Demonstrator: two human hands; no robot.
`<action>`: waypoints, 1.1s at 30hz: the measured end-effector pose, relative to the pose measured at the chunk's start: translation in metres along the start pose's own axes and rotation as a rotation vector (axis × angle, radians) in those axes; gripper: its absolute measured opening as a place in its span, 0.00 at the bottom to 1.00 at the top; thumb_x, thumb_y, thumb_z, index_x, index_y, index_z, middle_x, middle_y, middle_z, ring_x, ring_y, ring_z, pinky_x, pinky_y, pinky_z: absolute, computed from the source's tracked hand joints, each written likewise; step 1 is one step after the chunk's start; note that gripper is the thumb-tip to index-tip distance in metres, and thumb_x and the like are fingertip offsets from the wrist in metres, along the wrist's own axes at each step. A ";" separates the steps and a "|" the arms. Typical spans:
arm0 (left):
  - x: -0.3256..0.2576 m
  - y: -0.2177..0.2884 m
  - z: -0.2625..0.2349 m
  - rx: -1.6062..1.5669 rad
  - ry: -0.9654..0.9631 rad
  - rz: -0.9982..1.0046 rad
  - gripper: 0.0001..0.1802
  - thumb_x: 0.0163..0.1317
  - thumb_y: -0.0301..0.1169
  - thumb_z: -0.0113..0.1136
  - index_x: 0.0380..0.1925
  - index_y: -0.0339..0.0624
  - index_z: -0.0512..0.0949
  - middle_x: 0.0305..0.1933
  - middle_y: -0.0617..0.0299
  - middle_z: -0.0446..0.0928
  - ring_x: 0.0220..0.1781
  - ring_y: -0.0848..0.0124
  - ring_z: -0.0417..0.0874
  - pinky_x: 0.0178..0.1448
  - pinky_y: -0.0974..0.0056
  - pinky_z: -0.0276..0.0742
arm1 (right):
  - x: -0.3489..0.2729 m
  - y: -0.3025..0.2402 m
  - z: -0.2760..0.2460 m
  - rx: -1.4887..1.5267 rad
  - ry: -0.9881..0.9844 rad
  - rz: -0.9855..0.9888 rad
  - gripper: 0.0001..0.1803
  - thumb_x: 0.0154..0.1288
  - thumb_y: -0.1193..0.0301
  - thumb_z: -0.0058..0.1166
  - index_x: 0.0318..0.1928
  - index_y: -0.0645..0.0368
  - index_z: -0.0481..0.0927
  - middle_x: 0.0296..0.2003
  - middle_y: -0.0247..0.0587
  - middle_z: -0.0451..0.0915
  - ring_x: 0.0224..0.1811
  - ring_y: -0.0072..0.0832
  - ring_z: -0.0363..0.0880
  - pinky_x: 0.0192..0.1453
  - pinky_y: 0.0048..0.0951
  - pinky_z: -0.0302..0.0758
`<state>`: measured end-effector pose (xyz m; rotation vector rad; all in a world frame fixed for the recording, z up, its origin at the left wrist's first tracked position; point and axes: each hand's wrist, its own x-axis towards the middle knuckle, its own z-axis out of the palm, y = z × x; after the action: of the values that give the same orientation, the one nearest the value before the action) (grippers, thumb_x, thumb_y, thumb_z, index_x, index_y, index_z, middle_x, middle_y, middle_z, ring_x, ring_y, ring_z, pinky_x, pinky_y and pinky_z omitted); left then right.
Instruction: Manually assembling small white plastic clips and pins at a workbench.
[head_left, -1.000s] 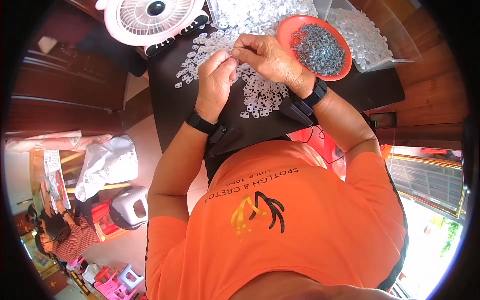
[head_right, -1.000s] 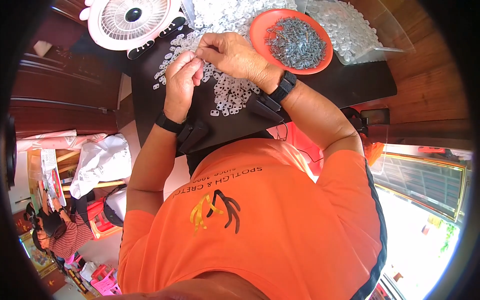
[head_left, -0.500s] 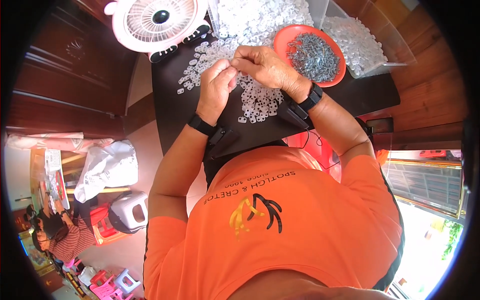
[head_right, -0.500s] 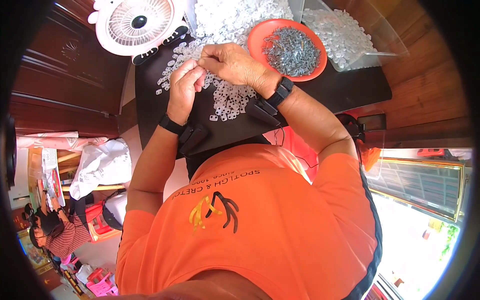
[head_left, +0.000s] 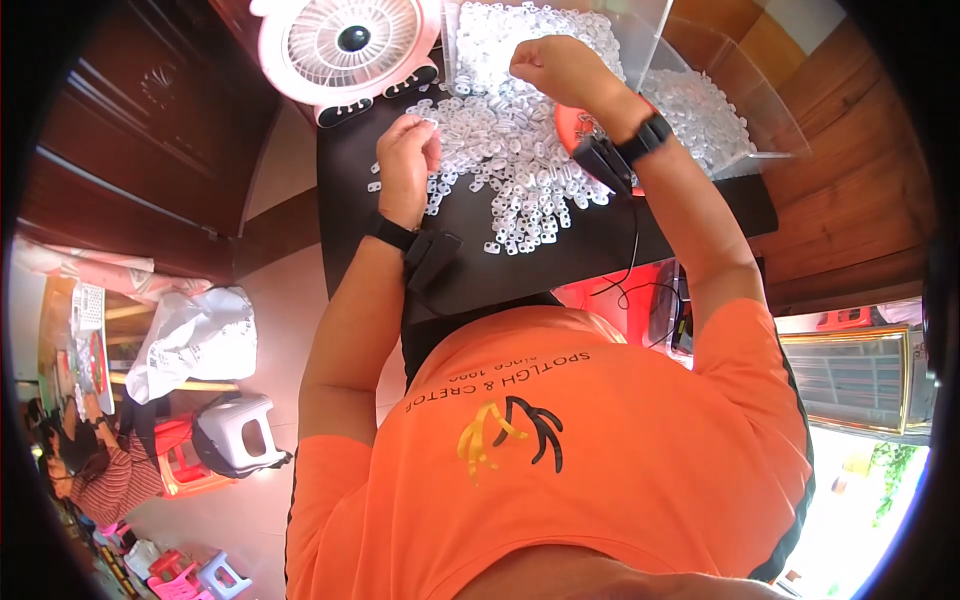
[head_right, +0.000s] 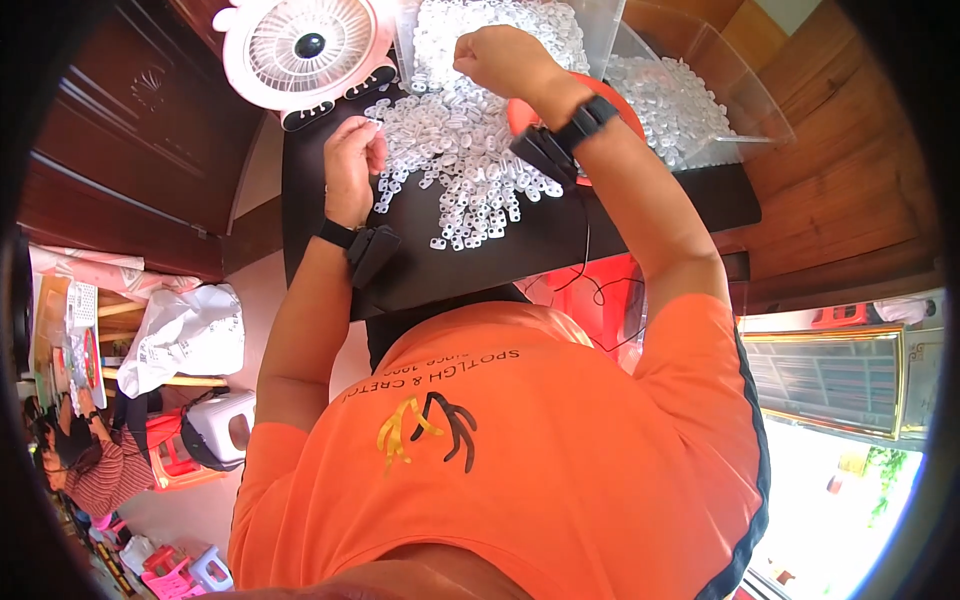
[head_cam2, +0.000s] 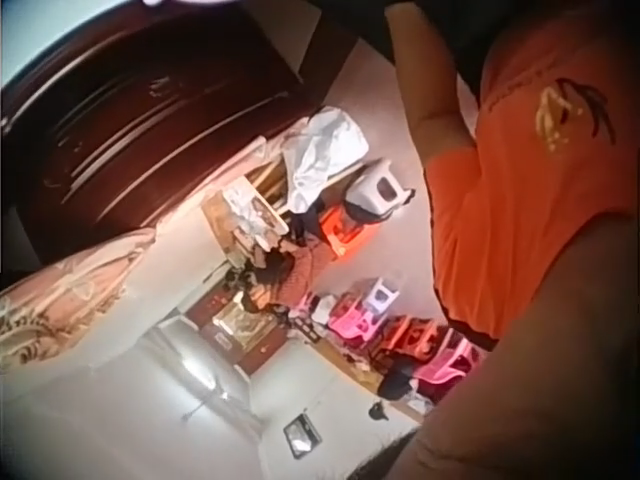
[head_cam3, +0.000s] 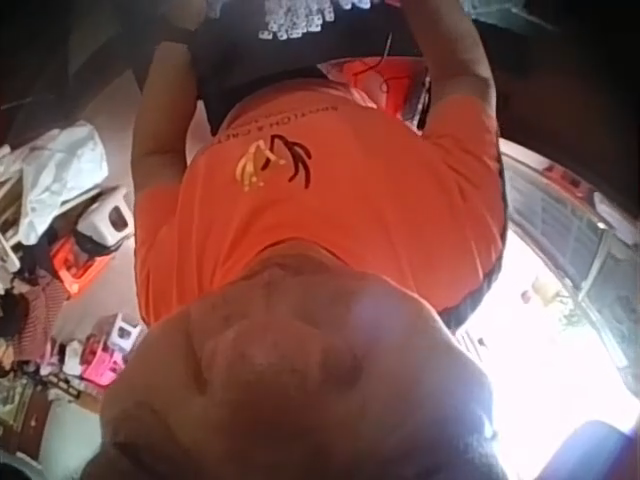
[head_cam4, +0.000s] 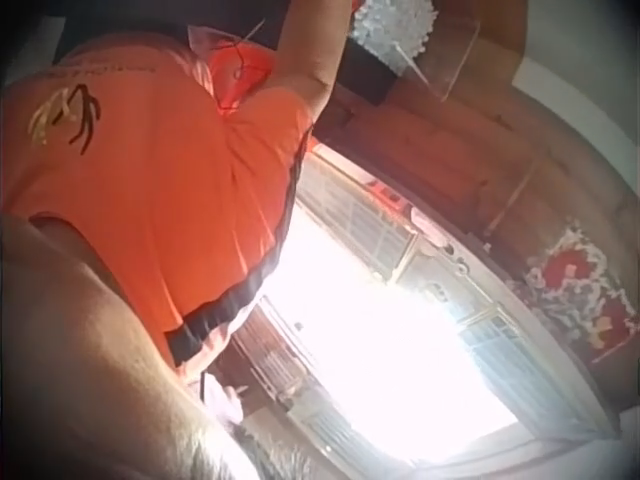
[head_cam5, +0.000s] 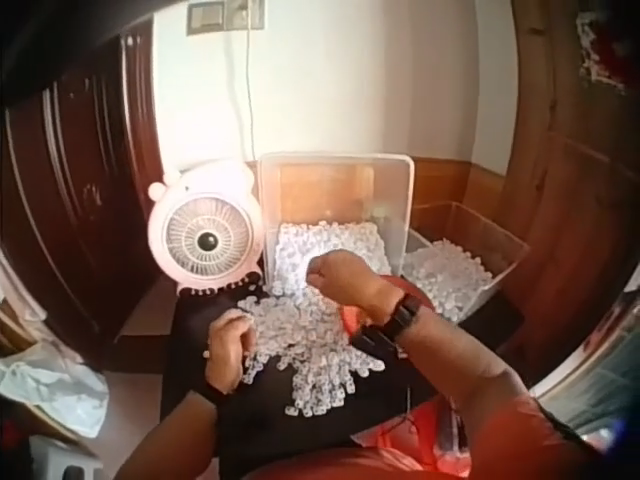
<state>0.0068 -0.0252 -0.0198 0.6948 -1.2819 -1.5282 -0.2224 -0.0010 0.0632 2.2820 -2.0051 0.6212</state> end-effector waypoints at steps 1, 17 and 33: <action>-0.001 -0.001 0.000 0.002 -0.012 0.014 0.09 0.58 0.29 0.51 0.22 0.37 0.72 0.16 0.65 0.69 0.16 0.78 0.65 0.20 0.73 0.59 | 0.012 0.004 0.006 -0.005 -0.002 -0.007 0.11 0.57 0.64 0.50 0.35 0.54 0.82 0.30 0.42 0.82 0.36 0.41 0.80 0.42 0.38 0.75; 0.004 -0.011 0.001 0.010 -0.004 -0.032 0.10 0.57 0.30 0.52 0.21 0.37 0.74 0.15 0.65 0.69 0.14 0.78 0.66 0.18 0.73 0.59 | 0.057 0.023 0.071 -0.354 -0.153 0.132 0.13 0.52 0.70 0.48 0.36 0.61 0.82 0.37 0.51 0.81 0.42 0.44 0.80 0.43 0.42 0.77; -0.005 -0.006 0.005 0.078 -0.074 -0.013 0.10 0.60 0.33 0.49 0.23 0.39 0.73 0.18 0.66 0.70 0.18 0.80 0.66 0.23 0.75 0.60 | 0.016 0.018 0.046 0.065 -0.094 -0.052 0.16 0.48 0.63 0.64 0.34 0.60 0.80 0.28 0.44 0.81 0.31 0.37 0.79 0.37 0.34 0.76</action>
<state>0.0023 -0.0186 -0.0251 0.7028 -1.4013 -1.5339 -0.2258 -0.0327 0.0218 2.4359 -1.9853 0.5944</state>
